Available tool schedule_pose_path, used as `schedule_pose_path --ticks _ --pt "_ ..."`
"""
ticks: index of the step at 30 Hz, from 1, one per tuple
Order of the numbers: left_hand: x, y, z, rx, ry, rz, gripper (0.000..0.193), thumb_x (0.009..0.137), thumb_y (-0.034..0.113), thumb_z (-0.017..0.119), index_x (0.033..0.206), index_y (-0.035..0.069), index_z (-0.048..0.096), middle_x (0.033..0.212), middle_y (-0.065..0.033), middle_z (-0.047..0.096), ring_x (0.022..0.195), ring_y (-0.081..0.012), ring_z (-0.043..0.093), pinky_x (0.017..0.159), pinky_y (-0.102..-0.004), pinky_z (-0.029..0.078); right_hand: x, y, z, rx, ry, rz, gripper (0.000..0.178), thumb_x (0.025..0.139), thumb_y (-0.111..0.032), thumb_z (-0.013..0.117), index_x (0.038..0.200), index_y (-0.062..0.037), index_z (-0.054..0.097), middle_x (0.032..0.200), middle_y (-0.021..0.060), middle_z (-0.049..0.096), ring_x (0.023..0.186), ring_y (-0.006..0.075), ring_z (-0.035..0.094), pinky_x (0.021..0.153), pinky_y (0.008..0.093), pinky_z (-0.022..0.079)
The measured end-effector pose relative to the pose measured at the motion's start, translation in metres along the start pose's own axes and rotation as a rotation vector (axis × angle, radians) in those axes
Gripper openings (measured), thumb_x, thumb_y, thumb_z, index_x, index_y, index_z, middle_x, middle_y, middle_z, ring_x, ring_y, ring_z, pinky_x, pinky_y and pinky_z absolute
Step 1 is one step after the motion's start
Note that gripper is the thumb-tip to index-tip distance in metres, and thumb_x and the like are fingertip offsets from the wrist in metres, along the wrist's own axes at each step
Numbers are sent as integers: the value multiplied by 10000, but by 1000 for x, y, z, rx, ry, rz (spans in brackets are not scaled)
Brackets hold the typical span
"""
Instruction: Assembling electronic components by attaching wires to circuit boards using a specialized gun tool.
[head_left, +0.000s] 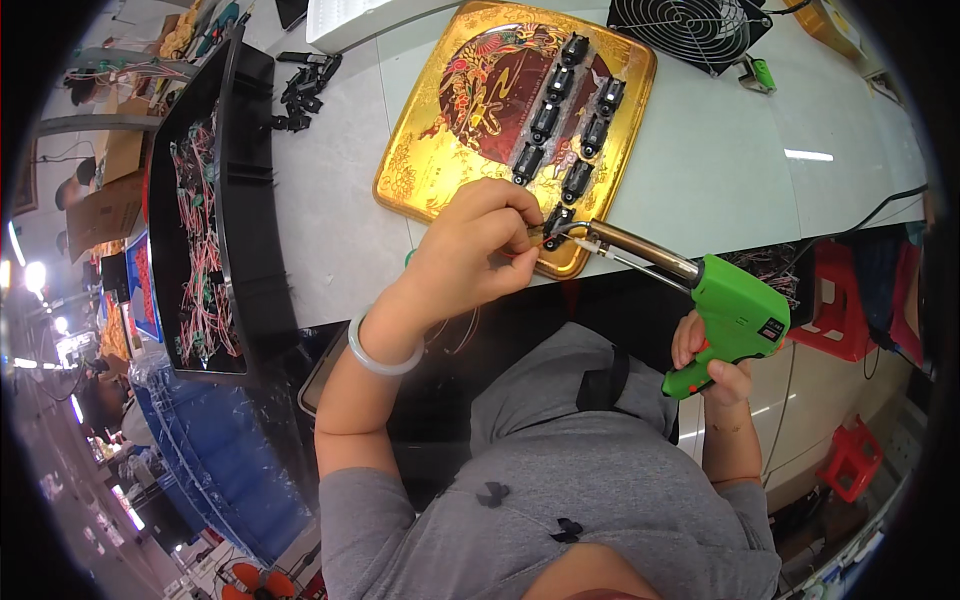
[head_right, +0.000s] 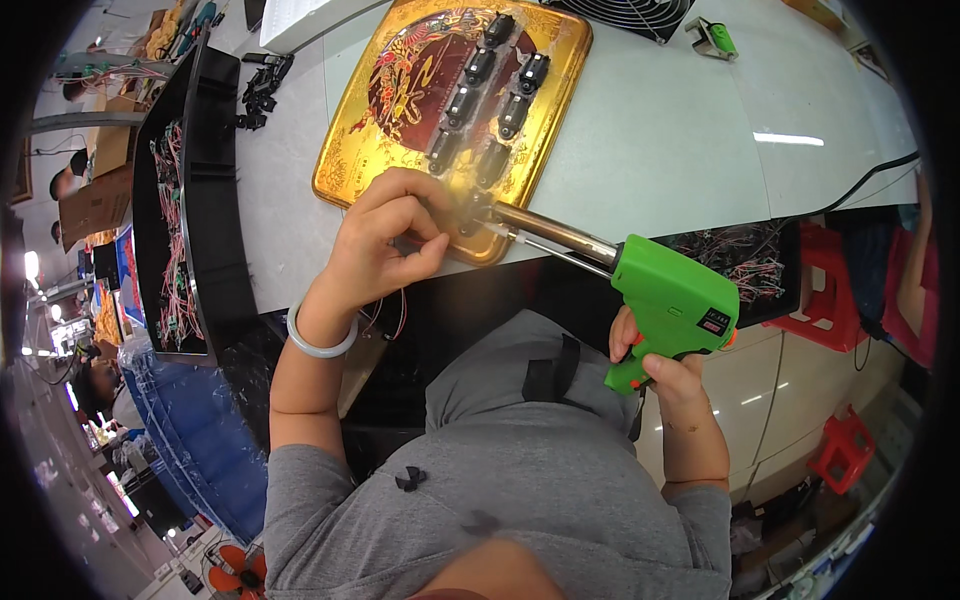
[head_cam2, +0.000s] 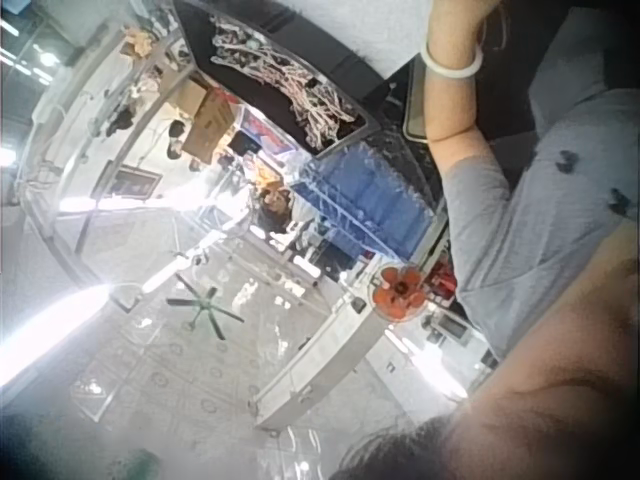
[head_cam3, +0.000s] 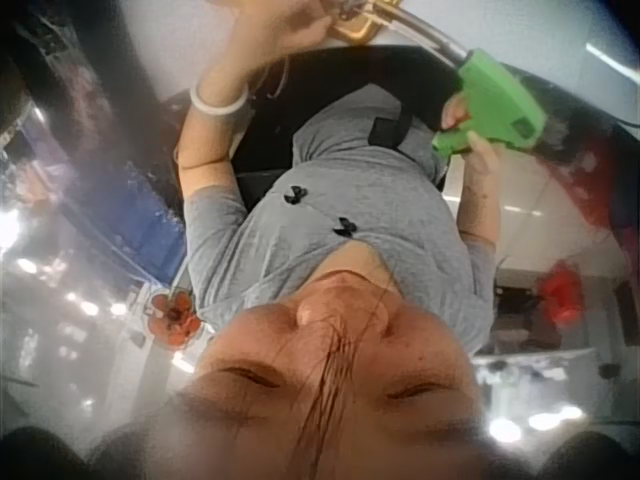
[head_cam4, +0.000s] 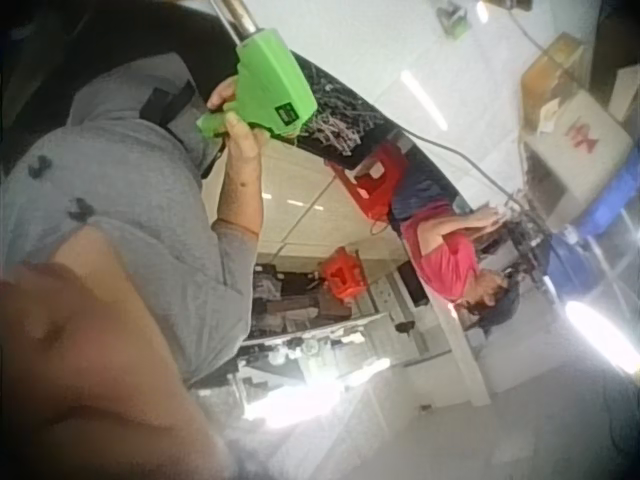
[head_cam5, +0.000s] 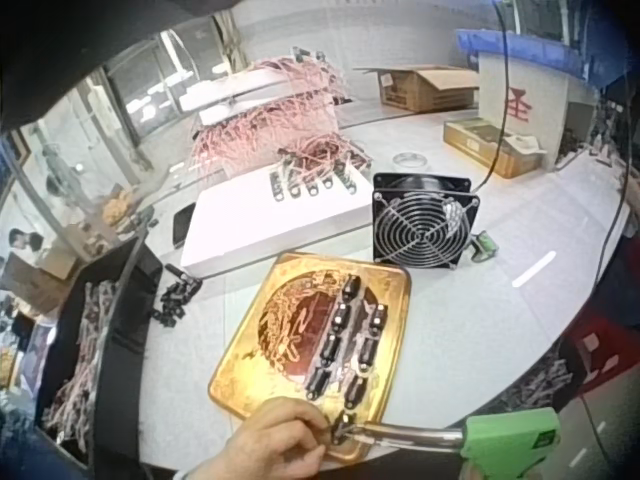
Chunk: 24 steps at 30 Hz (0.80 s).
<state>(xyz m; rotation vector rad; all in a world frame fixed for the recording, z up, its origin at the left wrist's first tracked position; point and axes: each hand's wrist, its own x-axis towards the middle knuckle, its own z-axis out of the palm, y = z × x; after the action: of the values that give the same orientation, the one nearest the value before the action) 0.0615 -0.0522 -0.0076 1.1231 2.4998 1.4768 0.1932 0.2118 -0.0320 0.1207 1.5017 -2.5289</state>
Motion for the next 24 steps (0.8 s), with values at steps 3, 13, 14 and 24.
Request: schedule_pose_path --ticks 3,13,14,24 --pt "0 0 0 17 -19 -5 167 615 -60 624 615 6 470 857 -82 538 745 -162 533 542 -227 474 0 2 -2 23 -18 -8 319 643 -273 579 757 3 468 646 93 445 548 151 430 479 235 385" --pt "-2 -3 2 -1 12 -14 189 580 -23 645 618 41 471 856 -65 538 788 -240 501 692 -307 419 0 5 -3 63 -5 0 287 640 -252 580 728 -4 465 629 77 437 558 142 434 467 231 383" --pt "-2 -3 2 1 11 -13 190 579 -24 646 617 41 470 856 -66 539 787 -241 502 693 -308 419 0 5 -2 64 -5 3 287 640 -252 580 728 -4 465 629 77 437 558 142 434 467 231 383" --pt "-3 -3 2 21 12 -21 185 573 -13 649 615 41 477 860 -64 548 801 -242 511 703 -309 420 -2 8 -3 33 -11 1 285 655 -263 570 714 -11 451 629 79 436 553 143 423 469 231 377"
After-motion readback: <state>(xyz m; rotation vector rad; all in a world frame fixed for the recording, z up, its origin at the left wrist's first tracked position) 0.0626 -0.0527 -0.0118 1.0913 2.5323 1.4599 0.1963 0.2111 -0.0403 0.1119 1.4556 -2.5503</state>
